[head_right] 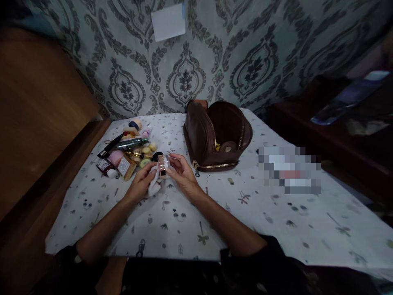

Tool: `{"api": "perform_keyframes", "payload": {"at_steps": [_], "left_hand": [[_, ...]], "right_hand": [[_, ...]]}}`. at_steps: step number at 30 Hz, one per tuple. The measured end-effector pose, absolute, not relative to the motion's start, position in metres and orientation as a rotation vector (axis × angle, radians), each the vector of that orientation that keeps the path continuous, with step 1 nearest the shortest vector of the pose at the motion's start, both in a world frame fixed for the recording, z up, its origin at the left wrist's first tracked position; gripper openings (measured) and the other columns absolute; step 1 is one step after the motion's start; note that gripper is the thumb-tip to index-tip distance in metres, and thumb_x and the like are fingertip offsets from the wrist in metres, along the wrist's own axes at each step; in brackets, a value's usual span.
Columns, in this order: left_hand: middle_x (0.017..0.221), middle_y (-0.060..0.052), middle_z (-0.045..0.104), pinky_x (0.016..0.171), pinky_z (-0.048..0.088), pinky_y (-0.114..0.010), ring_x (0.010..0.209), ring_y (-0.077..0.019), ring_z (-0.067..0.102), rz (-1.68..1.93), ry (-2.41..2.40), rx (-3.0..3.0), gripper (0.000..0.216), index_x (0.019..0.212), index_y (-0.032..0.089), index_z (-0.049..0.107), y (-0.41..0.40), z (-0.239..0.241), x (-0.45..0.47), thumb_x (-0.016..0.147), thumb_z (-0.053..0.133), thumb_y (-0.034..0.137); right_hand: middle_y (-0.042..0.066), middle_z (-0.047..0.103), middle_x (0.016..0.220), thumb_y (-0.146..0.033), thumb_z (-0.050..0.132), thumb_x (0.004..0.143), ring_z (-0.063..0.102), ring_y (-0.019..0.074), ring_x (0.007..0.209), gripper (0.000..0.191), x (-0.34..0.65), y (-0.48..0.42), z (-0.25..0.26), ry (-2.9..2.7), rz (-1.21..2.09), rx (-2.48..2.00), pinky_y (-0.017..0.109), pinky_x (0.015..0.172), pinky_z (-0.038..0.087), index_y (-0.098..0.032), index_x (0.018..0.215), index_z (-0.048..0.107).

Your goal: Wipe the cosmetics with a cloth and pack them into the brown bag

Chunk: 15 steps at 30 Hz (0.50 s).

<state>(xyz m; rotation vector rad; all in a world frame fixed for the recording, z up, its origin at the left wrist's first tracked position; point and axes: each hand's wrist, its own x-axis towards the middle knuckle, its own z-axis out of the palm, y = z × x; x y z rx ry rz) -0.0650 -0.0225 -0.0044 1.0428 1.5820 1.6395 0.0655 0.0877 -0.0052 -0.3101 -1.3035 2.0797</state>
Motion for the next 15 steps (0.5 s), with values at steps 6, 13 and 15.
{"api": "perform_keyframes", "payload": {"at_steps": [6,13,15], "left_hand": [[0.084,-0.001,0.075,0.058,0.051,-0.024,0.066,-0.0168,0.07,1.666,1.158,0.545,0.057,0.11,0.02,0.061,-0.022,0.0,-0.045,0.065,0.086,0.046],[0.082,0.0,0.073,0.053,0.053,-0.025,0.062,-0.0176,0.071,1.683,1.114,0.435,0.064,0.11,0.02,0.055,-0.023,0.007,-0.038,0.061,0.089,0.042],[0.081,0.001,0.072,0.054,0.052,-0.024,0.063,-0.0169,0.07,1.695,1.155,0.481,0.063,0.111,0.02,0.054,-0.023,0.005,-0.038,0.063,0.088,0.043]], "right_hand": [[0.005,0.06,0.125,-0.041,0.089,0.062,0.053,0.0228,0.126,0.061,0.061,0.096,-0.014,-1.419,1.852,-0.304,0.041,0.108,0.043,-0.03,0.112,0.055],[0.007,0.054,0.129,-0.041,0.089,0.062,0.05,0.0248,0.128,0.073,0.058,0.103,-0.024,-1.516,1.642,-0.342,0.043,0.111,0.041,-0.029,0.126,0.055],[0.007,0.053,0.129,-0.042,0.089,0.061,0.051,0.0252,0.128,0.074,0.058,0.104,-0.026,-1.525,1.626,-0.336,0.043,0.113,0.039,-0.028,0.127,0.057]]}}
